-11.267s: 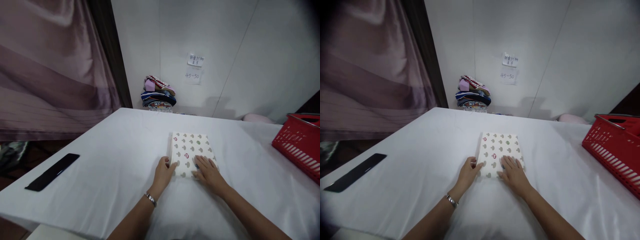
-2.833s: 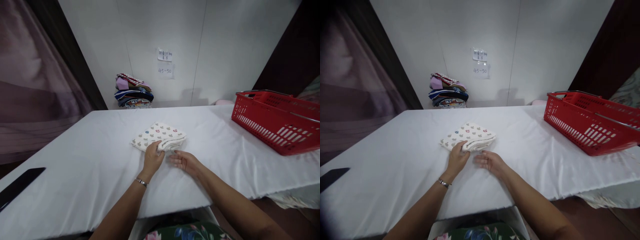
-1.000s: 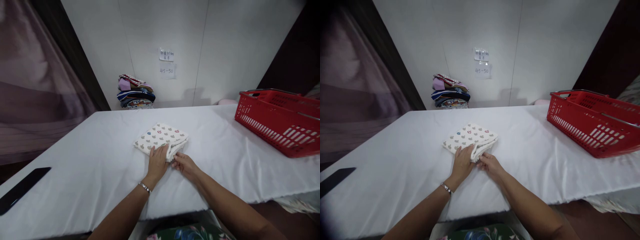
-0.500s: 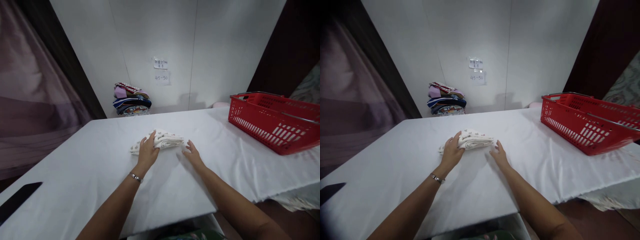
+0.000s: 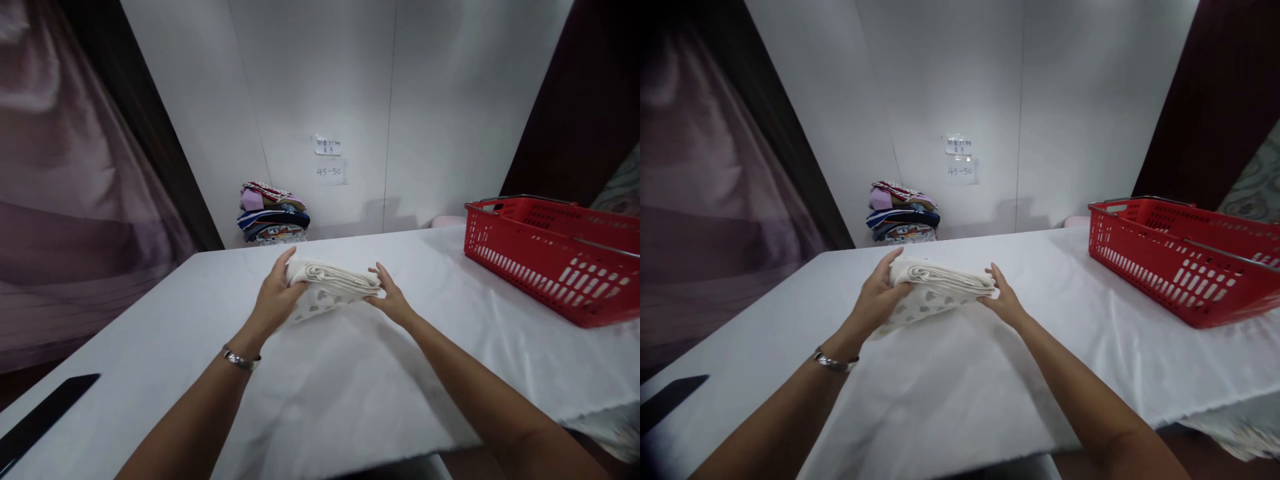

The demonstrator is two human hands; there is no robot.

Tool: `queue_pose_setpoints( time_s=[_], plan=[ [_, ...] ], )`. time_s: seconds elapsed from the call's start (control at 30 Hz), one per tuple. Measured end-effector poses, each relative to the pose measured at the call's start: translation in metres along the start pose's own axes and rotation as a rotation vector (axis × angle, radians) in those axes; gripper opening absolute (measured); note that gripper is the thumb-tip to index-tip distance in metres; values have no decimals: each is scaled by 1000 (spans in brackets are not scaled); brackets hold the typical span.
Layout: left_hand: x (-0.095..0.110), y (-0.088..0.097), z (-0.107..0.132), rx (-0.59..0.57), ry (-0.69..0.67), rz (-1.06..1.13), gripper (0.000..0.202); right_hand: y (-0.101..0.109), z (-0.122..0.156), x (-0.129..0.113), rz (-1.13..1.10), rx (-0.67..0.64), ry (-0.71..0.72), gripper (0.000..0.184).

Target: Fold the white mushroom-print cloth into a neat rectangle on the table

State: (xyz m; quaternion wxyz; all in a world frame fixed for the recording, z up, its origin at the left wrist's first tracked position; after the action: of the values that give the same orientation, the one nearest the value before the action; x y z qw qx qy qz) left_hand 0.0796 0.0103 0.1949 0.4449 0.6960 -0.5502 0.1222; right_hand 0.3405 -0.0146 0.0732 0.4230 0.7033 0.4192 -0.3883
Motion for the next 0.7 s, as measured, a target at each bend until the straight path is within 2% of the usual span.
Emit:
queue_pose_setpoints(
  time_s=[0.1,0.23,0.3,0.37,0.43,0.5,0.6,0.63,0.7],
  plan=[
    [13,18,-3,59,24,229,72,7,8,-18,-234,-42,-71,84],
    [41,37,-4,86,29,464,72,34,22,-67,-419,39,0,70],
    [50,41,-6,81,43,546,69,50,24,-92,-469,93,29,66],
    [48,35,-10,55,71,618,64,61,19,-104,-466,133,-5,68],
    [27,17,-13,7,138,663,60,63,7,-97,-427,135,-93,70],
    [-15,-12,-9,-56,277,643,57,54,-7,-67,-384,116,-218,70],
    [-104,-48,22,-34,650,340,62,26,-11,10,-306,63,-546,72],
    [-125,-59,33,-42,716,279,67,17,-6,38,-248,41,-680,74],
    [-154,-76,51,-49,763,203,72,4,3,71,-203,40,-753,76]
  ],
)
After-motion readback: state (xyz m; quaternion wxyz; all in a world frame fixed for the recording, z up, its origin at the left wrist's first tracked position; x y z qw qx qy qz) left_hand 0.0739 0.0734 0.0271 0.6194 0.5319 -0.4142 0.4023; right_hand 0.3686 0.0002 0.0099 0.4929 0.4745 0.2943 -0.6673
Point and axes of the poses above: each hand's wrist, its own z-axis away from the middle knuckle, its own y-axis out of the back of the hand, x = y × z, the point moved 9 cm from there along -z, towards the middle knuckle, and after that the axes turned 9 degrees about -y, right-handed, at the moved point
